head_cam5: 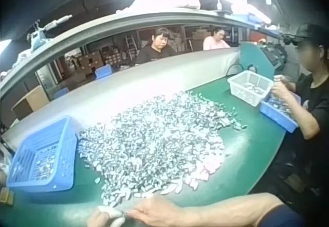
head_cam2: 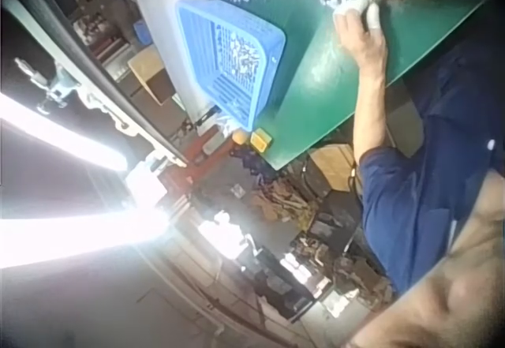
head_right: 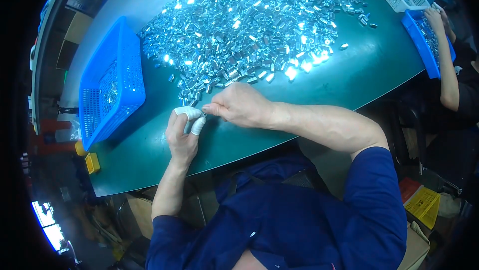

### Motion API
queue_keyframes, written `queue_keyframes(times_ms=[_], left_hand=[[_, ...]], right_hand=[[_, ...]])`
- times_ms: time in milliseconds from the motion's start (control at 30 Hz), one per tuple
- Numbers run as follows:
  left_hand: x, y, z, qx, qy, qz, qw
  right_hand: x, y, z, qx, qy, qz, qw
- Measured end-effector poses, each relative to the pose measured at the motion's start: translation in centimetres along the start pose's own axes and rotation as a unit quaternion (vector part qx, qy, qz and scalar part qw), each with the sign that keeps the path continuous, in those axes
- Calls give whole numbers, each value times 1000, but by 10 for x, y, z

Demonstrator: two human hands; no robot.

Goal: The recorder is inspecting and sorting small silver metal parts from a large pile on a green workbench, placing selected pieces into blue baskets.

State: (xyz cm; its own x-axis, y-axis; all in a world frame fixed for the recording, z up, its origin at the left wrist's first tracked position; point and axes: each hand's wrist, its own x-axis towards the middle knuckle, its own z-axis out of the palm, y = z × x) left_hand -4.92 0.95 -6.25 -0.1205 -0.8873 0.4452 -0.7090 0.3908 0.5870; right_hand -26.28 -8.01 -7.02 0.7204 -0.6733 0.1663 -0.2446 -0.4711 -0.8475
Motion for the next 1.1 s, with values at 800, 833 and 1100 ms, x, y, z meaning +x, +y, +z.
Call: queue_keyframes(times_ms=[800,833,1100], left_hand=[[48,-15,-88,289,78,107,948],[38,-16,-73,274,45,112,954],[23,-35,-40,163,-79,10,983]], right_hand=[[-4,-9,-15,149,139,8,979],[-2,-9,-13,150,137,7,979],[-4,-4,-13,115,128,2,985]])
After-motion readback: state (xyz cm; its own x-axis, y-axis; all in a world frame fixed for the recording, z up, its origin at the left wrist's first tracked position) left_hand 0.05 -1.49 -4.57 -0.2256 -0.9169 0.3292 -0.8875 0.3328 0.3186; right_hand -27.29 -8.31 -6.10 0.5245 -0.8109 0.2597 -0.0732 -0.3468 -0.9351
